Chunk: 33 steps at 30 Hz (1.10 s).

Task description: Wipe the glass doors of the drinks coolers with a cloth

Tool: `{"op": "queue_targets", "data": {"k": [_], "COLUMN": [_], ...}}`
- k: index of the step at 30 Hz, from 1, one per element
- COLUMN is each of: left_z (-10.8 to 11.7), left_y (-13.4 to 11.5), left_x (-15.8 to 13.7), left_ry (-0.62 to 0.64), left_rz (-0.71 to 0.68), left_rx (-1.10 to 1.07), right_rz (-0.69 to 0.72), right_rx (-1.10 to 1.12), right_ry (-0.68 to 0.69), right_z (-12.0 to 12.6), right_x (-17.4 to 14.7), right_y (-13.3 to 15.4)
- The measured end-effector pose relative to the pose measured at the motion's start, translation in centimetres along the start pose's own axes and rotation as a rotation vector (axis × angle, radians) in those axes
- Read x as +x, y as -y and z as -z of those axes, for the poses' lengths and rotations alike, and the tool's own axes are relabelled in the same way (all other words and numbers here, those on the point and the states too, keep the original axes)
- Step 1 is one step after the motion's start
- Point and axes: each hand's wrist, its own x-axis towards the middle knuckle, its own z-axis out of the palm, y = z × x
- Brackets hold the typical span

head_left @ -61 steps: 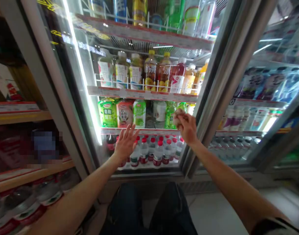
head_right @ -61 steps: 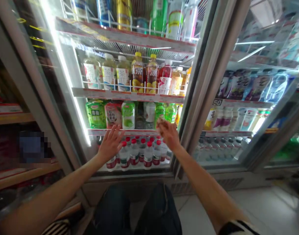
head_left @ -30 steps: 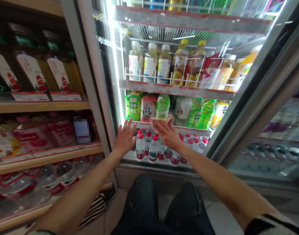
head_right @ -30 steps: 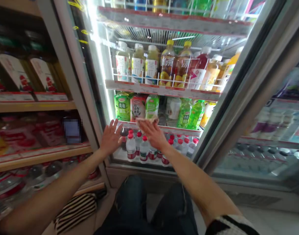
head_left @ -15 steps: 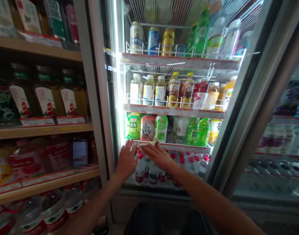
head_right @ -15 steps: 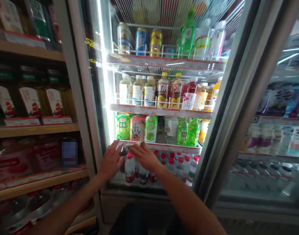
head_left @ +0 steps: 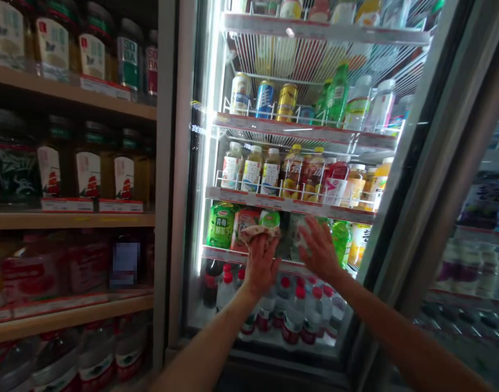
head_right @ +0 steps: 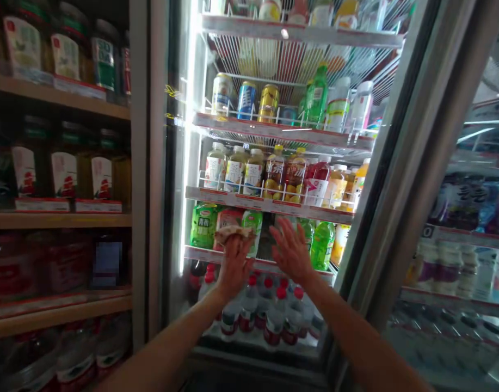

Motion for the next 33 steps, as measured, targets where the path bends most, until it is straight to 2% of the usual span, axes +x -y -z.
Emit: {"op": "queue_targets", "data": {"k": [2, 4, 6, 9, 11, 12, 14, 19, 22, 25, 27, 30, 33], "left_z": [-0.6, -0.2, 1.5, 5.3, 7.0, 7.3, 6.4, 1.6, 1.9, 3.9, 4.7, 3.4, 0.8], "left_y": [0.3, 1.8, 4.5, 9.6, 11.5, 11.7, 10.5, 4.8, 5.4, 8.3, 9.4, 7.8, 4.3], "left_x": [0.9, 1.3, 1.2, 0.8, 0.8, 1.0, 1.5, 3.9, 5.4, 6.2, 6.4, 6.1, 5.2], "left_ry": [0.034, 0.062, 0.046, -0.125, -0.243, -0.284, -0.296, -0.154, -0.175, -0.262, -0.299, -0.242, -0.062], "left_rz": [-0.183, -0.26, -0.209, -0.019, 0.119, 0.176, 0.21, 0.002, -0.048, 0.04, 0.092, -0.029, -0.269], "left_rx": [0.088, 0.132, 0.168, 0.244, 0.264, 0.253, 0.2, 0.095, 0.09, 0.129, 0.111, -0.004, -0.073], "right_rz": [-0.062, -0.055, -0.043, -0.107, -0.131, -0.133, -0.137, -0.153, -0.15, -0.162, -0.169, -0.165, -0.162], "right_rx": [-0.136, -0.191, -0.196, -0.22, -0.236, -0.238, -0.235, -0.216, -0.222, -0.227, -0.234, -0.25, -0.246], "right_ry": [0.004, 0.049, 0.078, 0.045, 0.023, 0.015, -0.003, -0.02, -0.014, -0.006, -0.003, -0.009, -0.024], "right_z": [1.0, 1.4, 1.4, 0.9, 0.6, 0.4, 0.3, 0.1, 0.0, 0.0, 0.0, -0.1, -0.1], "right_x": [-1.2, -2.3, -3.1, -3.4, -3.2, -3.1, -2.9, -3.0, -3.0, -3.0, -2.9, -2.9, -2.9], "right_y": [-3.4, -5.6, -6.3, -5.5, -4.9, -4.6, -4.4, -4.5, -4.5, -4.4, -4.4, -4.3, -4.4]}}
